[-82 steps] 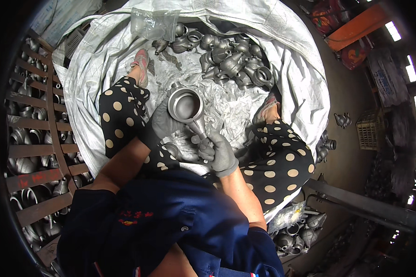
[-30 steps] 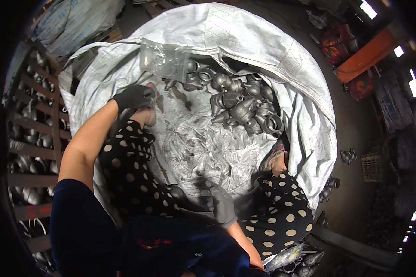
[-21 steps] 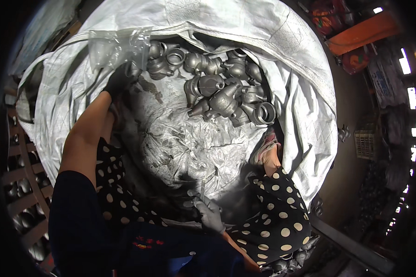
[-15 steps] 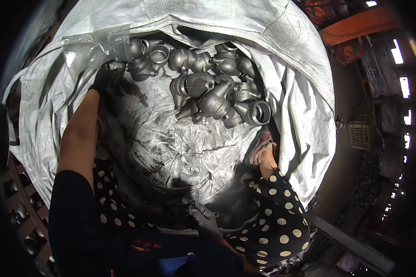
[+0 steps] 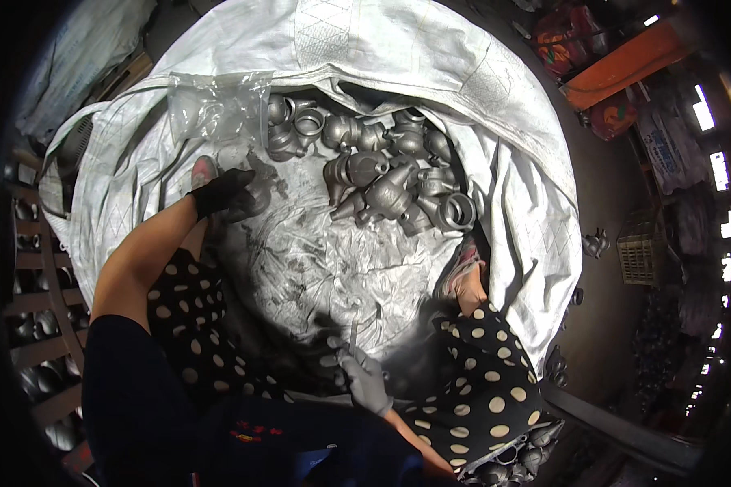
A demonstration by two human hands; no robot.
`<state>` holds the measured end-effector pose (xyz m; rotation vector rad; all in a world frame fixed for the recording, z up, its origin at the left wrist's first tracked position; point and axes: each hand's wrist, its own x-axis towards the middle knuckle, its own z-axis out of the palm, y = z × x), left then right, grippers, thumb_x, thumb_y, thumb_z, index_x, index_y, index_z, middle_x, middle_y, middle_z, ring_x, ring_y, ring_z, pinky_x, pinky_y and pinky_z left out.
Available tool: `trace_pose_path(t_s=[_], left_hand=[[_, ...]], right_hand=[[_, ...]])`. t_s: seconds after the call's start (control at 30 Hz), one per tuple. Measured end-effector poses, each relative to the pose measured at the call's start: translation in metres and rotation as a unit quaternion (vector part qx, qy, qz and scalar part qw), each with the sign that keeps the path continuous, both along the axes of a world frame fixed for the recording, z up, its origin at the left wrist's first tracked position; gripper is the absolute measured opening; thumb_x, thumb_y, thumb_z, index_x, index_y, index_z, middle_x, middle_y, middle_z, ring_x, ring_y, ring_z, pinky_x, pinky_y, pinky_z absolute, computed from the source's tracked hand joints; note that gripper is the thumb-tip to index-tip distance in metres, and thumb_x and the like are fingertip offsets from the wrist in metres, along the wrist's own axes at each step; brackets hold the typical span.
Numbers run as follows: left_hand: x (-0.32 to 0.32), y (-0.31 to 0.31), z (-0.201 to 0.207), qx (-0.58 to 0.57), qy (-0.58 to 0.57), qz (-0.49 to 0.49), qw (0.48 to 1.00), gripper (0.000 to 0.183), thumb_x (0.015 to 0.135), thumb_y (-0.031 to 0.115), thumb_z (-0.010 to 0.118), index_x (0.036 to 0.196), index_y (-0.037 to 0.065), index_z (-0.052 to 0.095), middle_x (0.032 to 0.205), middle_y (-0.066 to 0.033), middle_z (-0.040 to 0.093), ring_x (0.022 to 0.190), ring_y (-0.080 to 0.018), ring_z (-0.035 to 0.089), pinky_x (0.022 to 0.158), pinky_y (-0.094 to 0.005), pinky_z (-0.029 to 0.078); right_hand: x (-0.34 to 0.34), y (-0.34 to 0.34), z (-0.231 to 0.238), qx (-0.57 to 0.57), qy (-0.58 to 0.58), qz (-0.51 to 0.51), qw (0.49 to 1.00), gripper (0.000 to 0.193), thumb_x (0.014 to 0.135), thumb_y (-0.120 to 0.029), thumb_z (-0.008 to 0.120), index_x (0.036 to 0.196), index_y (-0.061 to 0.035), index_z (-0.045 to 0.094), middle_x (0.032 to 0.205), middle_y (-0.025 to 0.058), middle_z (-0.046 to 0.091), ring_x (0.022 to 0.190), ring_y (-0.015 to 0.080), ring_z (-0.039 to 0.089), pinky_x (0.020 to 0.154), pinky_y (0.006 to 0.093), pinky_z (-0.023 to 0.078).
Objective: The person takes metal parts from a large bag, scrapes them using a hand tool, and places them onto a metal rack.
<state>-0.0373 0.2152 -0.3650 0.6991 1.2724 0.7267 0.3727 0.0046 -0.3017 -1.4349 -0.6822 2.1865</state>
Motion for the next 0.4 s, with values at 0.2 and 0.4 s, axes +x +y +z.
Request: trace_pose_path(t_s=[0.2, 0.4], left_hand=[[0.078, -0.078, 0.094, 0.108, 0.154, -0.241, 0.952, 0.024, 0.093, 0.028, 0.056, 0.097, 0.005, 0.061, 0.075, -0.0027, 0.060, 0.068, -0.0136, 0.056, 0.065, -0.0331, 0.047], [0.164, -0.142, 0.137, 0.446, 0.254, -0.293, 0.807, 0.023, 0.083, 0.020, 0.065, 0.097, 0.004, 0.056, 0.093, -0.0149, 0.062, 0.087, -0.0267, 0.060, 0.078, -0.0406, 0.047]], right_hand=[[-0.002, 0.007, 0.036, 0.111, 0.001, -0.014, 0.994, 0.041, 0.099, -0.026, 0.049, 0.129, 0.0011, 0.054, 0.090, 0.0064, 0.067, 0.052, 0.0042, 0.042, 0.047, 0.0190, 0.032], [0.017, 0.019, 0.051, 0.255, 0.017, -0.031, 0.966, 0.051, 0.099, -0.030, 0.050, 0.137, 0.0026, 0.046, 0.090, 0.0059, 0.068, 0.044, 0.0033, 0.036, 0.045, 0.0176, 0.033]])
